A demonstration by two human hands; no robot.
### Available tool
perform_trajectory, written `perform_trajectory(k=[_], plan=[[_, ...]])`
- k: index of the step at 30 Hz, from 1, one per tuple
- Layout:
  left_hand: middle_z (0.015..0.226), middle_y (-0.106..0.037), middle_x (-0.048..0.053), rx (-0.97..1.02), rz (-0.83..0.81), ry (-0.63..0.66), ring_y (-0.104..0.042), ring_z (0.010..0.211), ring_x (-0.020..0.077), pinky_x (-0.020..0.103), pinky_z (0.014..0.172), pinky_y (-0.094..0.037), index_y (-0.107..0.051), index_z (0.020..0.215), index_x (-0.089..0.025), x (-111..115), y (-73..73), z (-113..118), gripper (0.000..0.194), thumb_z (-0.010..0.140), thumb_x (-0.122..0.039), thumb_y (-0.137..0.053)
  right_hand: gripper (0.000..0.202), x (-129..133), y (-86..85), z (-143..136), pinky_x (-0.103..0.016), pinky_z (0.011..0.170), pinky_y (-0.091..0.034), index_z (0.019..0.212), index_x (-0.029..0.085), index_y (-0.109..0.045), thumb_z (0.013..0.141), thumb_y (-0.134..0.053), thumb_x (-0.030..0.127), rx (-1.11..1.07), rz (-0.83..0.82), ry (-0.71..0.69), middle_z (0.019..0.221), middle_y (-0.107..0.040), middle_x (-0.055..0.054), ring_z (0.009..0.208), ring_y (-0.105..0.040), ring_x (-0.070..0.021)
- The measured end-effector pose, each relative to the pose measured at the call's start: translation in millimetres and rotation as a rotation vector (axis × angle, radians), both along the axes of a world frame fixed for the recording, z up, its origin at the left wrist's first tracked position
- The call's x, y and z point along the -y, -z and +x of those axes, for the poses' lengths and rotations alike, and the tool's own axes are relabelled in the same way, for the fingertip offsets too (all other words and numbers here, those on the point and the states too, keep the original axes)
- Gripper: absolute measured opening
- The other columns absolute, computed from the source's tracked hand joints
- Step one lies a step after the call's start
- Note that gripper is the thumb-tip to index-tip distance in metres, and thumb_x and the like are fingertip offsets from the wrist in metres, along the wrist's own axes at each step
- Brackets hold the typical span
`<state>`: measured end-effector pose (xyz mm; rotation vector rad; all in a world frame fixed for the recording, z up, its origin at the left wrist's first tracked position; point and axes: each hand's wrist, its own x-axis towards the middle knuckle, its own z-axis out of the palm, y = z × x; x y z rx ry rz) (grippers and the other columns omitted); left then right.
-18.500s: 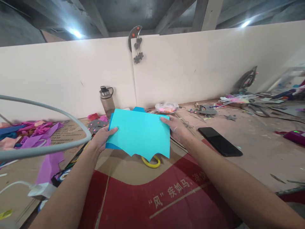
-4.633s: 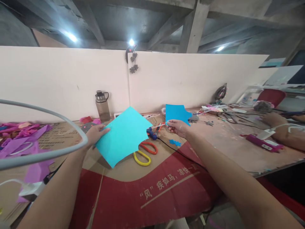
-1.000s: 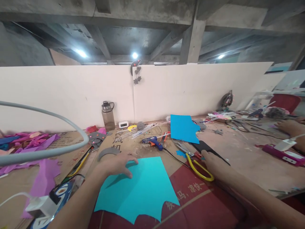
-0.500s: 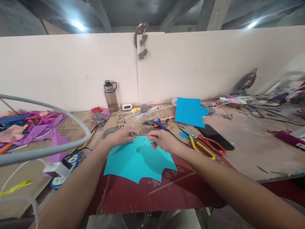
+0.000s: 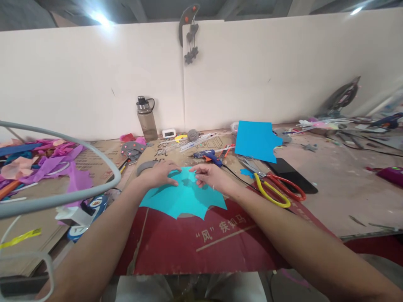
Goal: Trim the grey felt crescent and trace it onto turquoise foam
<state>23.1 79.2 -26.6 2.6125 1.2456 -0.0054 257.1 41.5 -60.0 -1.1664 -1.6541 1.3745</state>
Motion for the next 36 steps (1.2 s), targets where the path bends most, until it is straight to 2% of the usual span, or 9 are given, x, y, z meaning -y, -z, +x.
perform_trajectory(k=[3, 6, 10, 15, 20, 24, 28, 31, 36], plan=[[0.123, -0.060, 0.008, 0.008, 0.045, -0.024, -0.053, 0.113, 0.0252, 0.034, 0.097, -0.037, -0.062, 0.119, -0.023, -2, 2.6, -4, 0.045, 0.078, -0.042, -0.065, 0.028, -3, -0.1, 8, -0.021, 0.055, -0.048, 0.103, 0.017, -0.061, 0.075, -0.059, 0.012, -0.015, 0.019, -0.026, 0.059, -0.056, 0.006, 0.056, -0.057, -0.0098], [0.118, -0.062, 0.008, 0.069, 0.075, -0.024, -0.055, 0.110, 0.0244, 0.035, 0.098, -0.039, -0.065, 0.112, -0.021, 2, 3.5, 1, 0.036, 0.081, -0.037, -0.061, 0.016, -7, -0.5, 14, -0.020, 0.055, -0.045, 0.090, 0.016, -0.061, 0.074, -0.061, 0.015, 0.015, 0.047, -0.023, 0.061, -0.057, 0.004, 0.056, -0.055, -0.0091], [0.105, -0.069, 0.005, 0.240, 0.084, -0.095, -0.060, 0.099, 0.0214, 0.032, 0.091, -0.044, -0.070, 0.097, -0.020, 19, -2.6, 22, 0.025, 0.086, -0.030, -0.050, 0.006, -8, -7.9, 21, -0.021, 0.056, -0.044, 0.081, 0.016, -0.061, 0.078, -0.058, 0.020, 0.122, 0.048, -0.013, 0.060, -0.058, 0.003, 0.055, -0.055, -0.0097], [0.089, -0.071, 0.002, 0.355, 0.039, -0.121, -0.061, 0.082, 0.0180, 0.029, 0.077, -0.047, -0.070, 0.084, -0.020, 42, -8.0, 53, 0.023, 0.086, -0.034, -0.051, 0.007, -5, -19.6, 35, -0.021, 0.053, -0.042, 0.077, 0.016, -0.061, 0.078, -0.059, 0.023, 0.307, 0.068, -0.091, 0.059, -0.058, 0.003, 0.056, -0.055, -0.0109], [0.086, -0.068, 0.002, 0.396, 0.047, -0.014, -0.060, 0.082, 0.0174, 0.029, 0.077, -0.046, -0.067, 0.082, -0.020, 54, 5.6, 66, 0.018, 0.083, -0.036, -0.060, 0.009, -2, -23.0, 46, -0.021, 0.050, -0.039, 0.074, 0.017, -0.064, 0.076, -0.059, 0.024, 0.501, 0.086, -0.177, 0.057, -0.060, 0.002, 0.053, -0.054, -0.0108], [0.089, -0.066, 0.004, 0.372, 0.056, 0.084, -0.059, 0.090, 0.0195, 0.031, 0.083, -0.044, -0.067, 0.082, -0.020, 54, 19.3, 67, 0.017, 0.083, -0.036, -0.061, 0.008, 3, -27.8, 48, -0.021, 0.047, -0.035, 0.074, 0.018, -0.066, 0.071, -0.059, 0.019, 0.620, 0.057, -0.200, 0.053, -0.060, 0.001, 0.049, -0.052, -0.0109], [0.090, -0.066, 0.004, 0.375, 0.080, 0.120, -0.058, 0.093, 0.0197, 0.033, 0.087, -0.043, -0.067, 0.083, -0.020, 51, 25.7, 66, 0.014, 0.086, -0.030, -0.057, 0.010, 4, -32.0, 49, -0.021, 0.045, -0.031, 0.078, 0.018, -0.067, 0.070, -0.061, 0.019, 0.714, 0.083, -0.246, 0.052, -0.059, 0.002, 0.046, -0.049, -0.0095], [0.090, -0.069, 0.003, 0.441, 0.042, 0.111, -0.060, 0.089, 0.0180, 0.031, 0.085, -0.044, -0.068, 0.085, -0.020, 48, 24.4, 61, 0.015, 0.086, -0.024, -0.054, 0.009, 2, -31.7, 50, -0.020, 0.046, -0.033, 0.076, 0.017, -0.065, 0.069, -0.062, 0.021, 0.651, 0.069, -0.279, 0.056, -0.059, 0.002, 0.051, -0.052, -0.0103], [0.084, -0.070, 0.001, 0.598, -0.029, -0.128, -0.062, 0.079, 0.0162, 0.028, 0.076, -0.046, -0.067, 0.082, -0.019, 38, 19.5, 50, 0.015, 0.084, -0.028, -0.055, 0.017, 2, -26.8, 41, -0.022, 0.057, -0.044, 0.083, 0.019, -0.062, 0.071, -0.065, 0.030, 0.248, -0.030, -0.383, 0.073, -0.061, 0.002, 0.061, -0.054, -0.0101]])
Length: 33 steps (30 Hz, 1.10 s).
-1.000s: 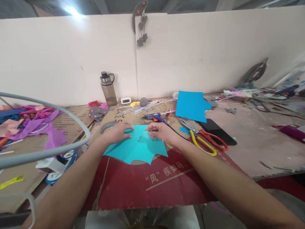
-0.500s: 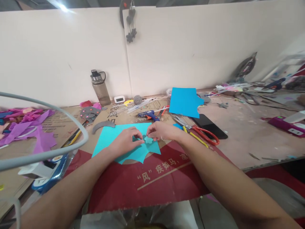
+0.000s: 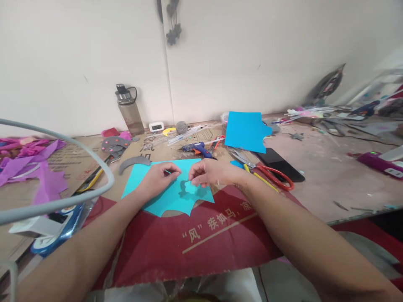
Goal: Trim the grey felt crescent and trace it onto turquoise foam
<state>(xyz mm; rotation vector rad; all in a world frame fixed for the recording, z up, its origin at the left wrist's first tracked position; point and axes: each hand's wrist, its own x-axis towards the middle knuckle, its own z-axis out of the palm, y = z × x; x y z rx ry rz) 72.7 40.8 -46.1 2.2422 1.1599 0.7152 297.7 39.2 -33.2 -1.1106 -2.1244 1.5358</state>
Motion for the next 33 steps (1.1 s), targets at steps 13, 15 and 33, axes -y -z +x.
perform_trajectory(k=[13, 15, 33], plan=[[0.083, -0.071, 0.001, -0.017, -0.027, 0.031, -0.062, 0.075, 0.0147, 0.027, 0.072, -0.047, -0.068, 0.083, -0.017, -7, 8.1, -4, 0.014, 0.080, -0.023, -0.056, 0.005, 23, 7.1, -26, -0.020, 0.052, -0.035, 0.076, 0.019, -0.065, 0.071, -0.065, 0.021, 0.137, 0.193, -0.063, 0.061, -0.058, 0.005, 0.054, -0.048, -0.0080], [0.083, -0.071, 0.001, -0.016, -0.025, 0.033, -0.062, 0.074, 0.0145, 0.027, 0.071, -0.047, -0.068, 0.083, -0.017, -7, 8.5, -4, 0.013, 0.080, -0.023, -0.056, 0.007, 24, 6.5, -26, -0.021, 0.053, -0.035, 0.076, 0.019, -0.065, 0.071, -0.066, 0.023, 0.159, 0.213, -0.061, 0.061, -0.058, 0.005, 0.055, -0.050, -0.0085], [0.081, -0.070, 0.001, -0.020, -0.023, 0.040, -0.062, 0.074, 0.0145, 0.026, 0.069, -0.047, -0.068, 0.083, -0.018, -8, 10.9, -5, 0.013, 0.079, -0.024, -0.057, 0.011, 23, 14.7, -28, -0.021, 0.052, -0.035, 0.078, 0.018, -0.066, 0.069, -0.071, 0.024, 0.150, 0.288, -0.085, 0.067, -0.060, 0.004, 0.057, -0.051, -0.0089]])
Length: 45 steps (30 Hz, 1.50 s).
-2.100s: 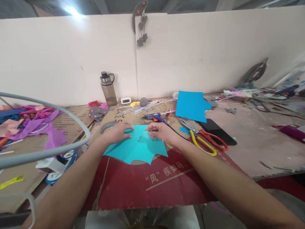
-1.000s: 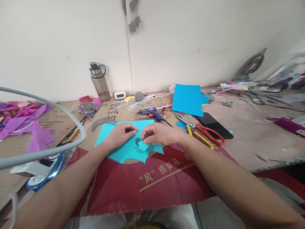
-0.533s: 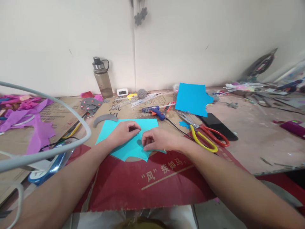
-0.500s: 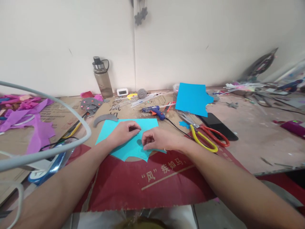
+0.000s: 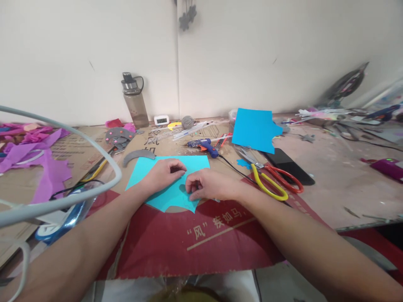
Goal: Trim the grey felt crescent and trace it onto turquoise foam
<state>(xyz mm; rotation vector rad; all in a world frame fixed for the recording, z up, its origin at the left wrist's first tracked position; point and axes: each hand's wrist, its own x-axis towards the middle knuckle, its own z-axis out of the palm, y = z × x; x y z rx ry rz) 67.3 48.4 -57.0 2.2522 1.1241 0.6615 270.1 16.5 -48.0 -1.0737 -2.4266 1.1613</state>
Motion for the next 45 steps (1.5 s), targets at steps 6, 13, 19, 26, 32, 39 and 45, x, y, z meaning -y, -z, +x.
perform_trajectory(k=[6, 13, 19, 26, 32, 39, 45], plan=[[0.081, -0.069, 0.001, -0.015, 0.002, 0.004, -0.062, 0.074, 0.0149, 0.027, 0.069, -0.046, -0.067, 0.082, -0.018, 0, -1.2, 1, 0.014, 0.079, -0.026, -0.057, 0.011, 1, -1.9, 0, -0.021, 0.050, -0.034, 0.079, 0.019, -0.065, 0.070, -0.070, 0.026, 0.013, -0.042, 0.011, 0.066, -0.059, 0.004, 0.056, -0.051, -0.0094], [0.080, -0.069, 0.002, -0.020, 0.000, 0.006, -0.062, 0.073, 0.0152, 0.027, 0.069, -0.047, -0.067, 0.082, -0.017, 1, -3.9, 2, 0.015, 0.080, -0.028, -0.056, 0.007, 1, -6.3, 1, -0.022, 0.055, -0.035, 0.079, 0.020, -0.067, 0.074, -0.065, 0.023, -0.004, -0.011, 0.002, 0.069, -0.060, 0.003, 0.060, -0.051, -0.0105], [0.082, -0.071, 0.002, -0.016, 0.001, 0.011, -0.062, 0.074, 0.0150, 0.027, 0.070, -0.047, -0.069, 0.083, -0.017, 2, -4.5, 1, 0.015, 0.080, -0.026, -0.057, 0.008, -1, -10.0, 3, -0.022, 0.057, -0.035, 0.081, 0.019, -0.066, 0.077, -0.061, 0.024, -0.009, -0.041, 0.021, 0.069, -0.057, 0.004, 0.061, -0.048, -0.0097], [0.082, -0.070, 0.003, -0.008, 0.103, 0.199, -0.062, 0.076, 0.0149, 0.027, 0.075, -0.047, -0.071, 0.076, -0.020, 11, -35.9, -10, 0.014, 0.080, -0.031, -0.064, 0.020, -13, -2.8, 12, -0.022, 0.054, -0.038, 0.083, 0.019, -0.061, 0.078, -0.060, 0.038, -0.188, -0.189, 0.181, 0.067, -0.055, 0.004, 0.058, -0.049, -0.0097], [0.082, -0.071, 0.004, -0.059, -0.120, 0.533, -0.063, 0.078, 0.0156, 0.027, 0.077, -0.048, -0.076, 0.081, -0.024, 19, -39.5, -5, 0.012, 0.078, -0.033, -0.069, 0.016, -20, 0.7, 10, -0.021, 0.054, -0.042, 0.076, 0.018, -0.055, 0.079, -0.059, 0.034, -0.259, -0.211, 0.303, 0.063, -0.053, 0.004, 0.055, -0.049, -0.0085], [0.081, -0.070, 0.004, -0.138, -0.153, 0.590, -0.062, 0.079, 0.0152, 0.025, 0.075, -0.046, -0.077, 0.082, -0.025, 19, -29.9, 1, 0.014, 0.083, -0.030, -0.063, 0.013, -21, 8.0, 7, -0.018, 0.051, -0.042, 0.079, 0.018, -0.056, 0.083, -0.058, 0.031, -0.198, -0.245, 0.313, 0.064, -0.056, 0.003, 0.053, -0.049, -0.0071], [0.078, -0.068, 0.005, -0.103, -0.170, 0.606, -0.061, 0.078, 0.0148, 0.024, 0.074, -0.046, -0.077, 0.080, -0.024, 18, -28.5, 0, 0.015, 0.083, -0.030, -0.064, 0.013, -20, 7.2, 6, -0.019, 0.051, -0.041, 0.079, 0.018, -0.059, 0.081, -0.059, 0.030, -0.210, -0.236, 0.312, 0.060, -0.054, 0.005, 0.053, -0.049, -0.0077]])
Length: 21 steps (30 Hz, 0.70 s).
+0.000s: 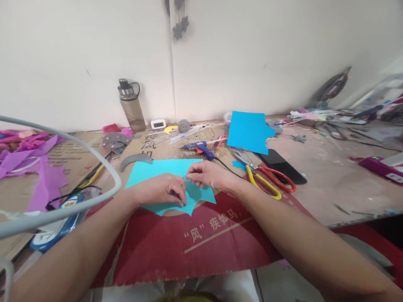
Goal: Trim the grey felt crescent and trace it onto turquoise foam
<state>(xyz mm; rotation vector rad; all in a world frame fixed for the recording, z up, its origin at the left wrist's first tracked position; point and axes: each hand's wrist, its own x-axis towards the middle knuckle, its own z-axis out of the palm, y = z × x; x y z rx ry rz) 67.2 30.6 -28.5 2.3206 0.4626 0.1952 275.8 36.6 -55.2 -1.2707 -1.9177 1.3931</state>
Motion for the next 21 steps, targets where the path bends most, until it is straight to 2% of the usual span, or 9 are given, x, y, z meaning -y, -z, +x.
perform_trajectory(k=[4, 8, 11, 13, 16, 21], plan=[[0.078, -0.067, 0.006, -0.006, 0.033, 0.009, -0.061, 0.077, 0.0142, 0.023, 0.074, -0.046, -0.077, 0.079, -0.022, 0, 1.5, -1, 0.017, 0.085, -0.030, -0.062, 0.015, 2, -4.9, -3, -0.020, 0.051, -0.040, 0.077, 0.018, -0.057, 0.079, -0.060, 0.033, -0.071, 0.016, 0.027, 0.062, -0.054, 0.005, 0.053, -0.049, -0.0080], [0.078, -0.067, 0.006, -0.017, 0.054, 0.014, -0.061, 0.079, 0.0147, 0.024, 0.075, -0.047, -0.076, 0.080, -0.021, -1, 4.3, -2, 0.020, 0.086, -0.032, -0.061, 0.018, 1, -17.4, -4, -0.022, 0.053, -0.041, 0.078, 0.018, -0.057, 0.078, -0.059, 0.036, -0.154, 0.159, 0.079, 0.067, -0.056, 0.003, 0.054, -0.050, -0.0088], [0.077, -0.067, 0.007, 0.016, 0.045, 0.013, -0.061, 0.077, 0.0151, 0.025, 0.072, -0.048, -0.076, 0.078, -0.021, -1, 8.2, -4, 0.022, 0.085, -0.036, -0.062, 0.018, -13, -30.6, -1, -0.023, 0.054, -0.040, 0.076, 0.018, -0.056, 0.079, -0.056, 0.036, -0.132, 0.270, 0.124, 0.065, -0.054, 0.003, 0.055, -0.049, -0.0096], [0.076, -0.067, 0.007, 0.028, 0.047, 0.017, -0.061, 0.076, 0.0150, 0.025, 0.070, -0.047, -0.076, 0.078, -0.021, -2, 11.3, -5, 0.023, 0.085, -0.037, -0.062, 0.018, -30, -40.5, 3, -0.023, 0.055, -0.040, 0.076, 0.018, -0.056, 0.080, -0.053, 0.035, -0.049, 0.360, 0.139, 0.064, -0.054, 0.004, 0.057, -0.050, -0.0103], [0.076, -0.068, 0.007, 0.045, 0.026, 0.010, -0.061, 0.076, 0.0152, 0.025, 0.070, -0.047, -0.077, 0.079, -0.021, -3, 15.3, -7, 0.021, 0.084, -0.037, -0.064, 0.016, -66, -54.9, 6, -0.022, 0.057, -0.039, 0.077, 0.017, -0.059, 0.082, -0.050, 0.031, 0.196, 0.542, 0.241, 0.066, -0.057, 0.003, 0.061, -0.051, -0.0110], [0.074, -0.068, 0.006, 0.065, 0.008, -0.008, -0.061, 0.073, 0.0150, 0.023, 0.065, -0.046, -0.078, 0.077, -0.021, -4, 20.0, -8, 0.015, 0.081, -0.032, -0.068, 0.015, -130, -67.3, 6, -0.023, 0.059, -0.038, 0.085, 0.016, -0.064, 0.083, -0.050, 0.022, 0.381, 0.579, 0.376, 0.074, -0.064, -0.001, 0.065, -0.053, -0.0118]])
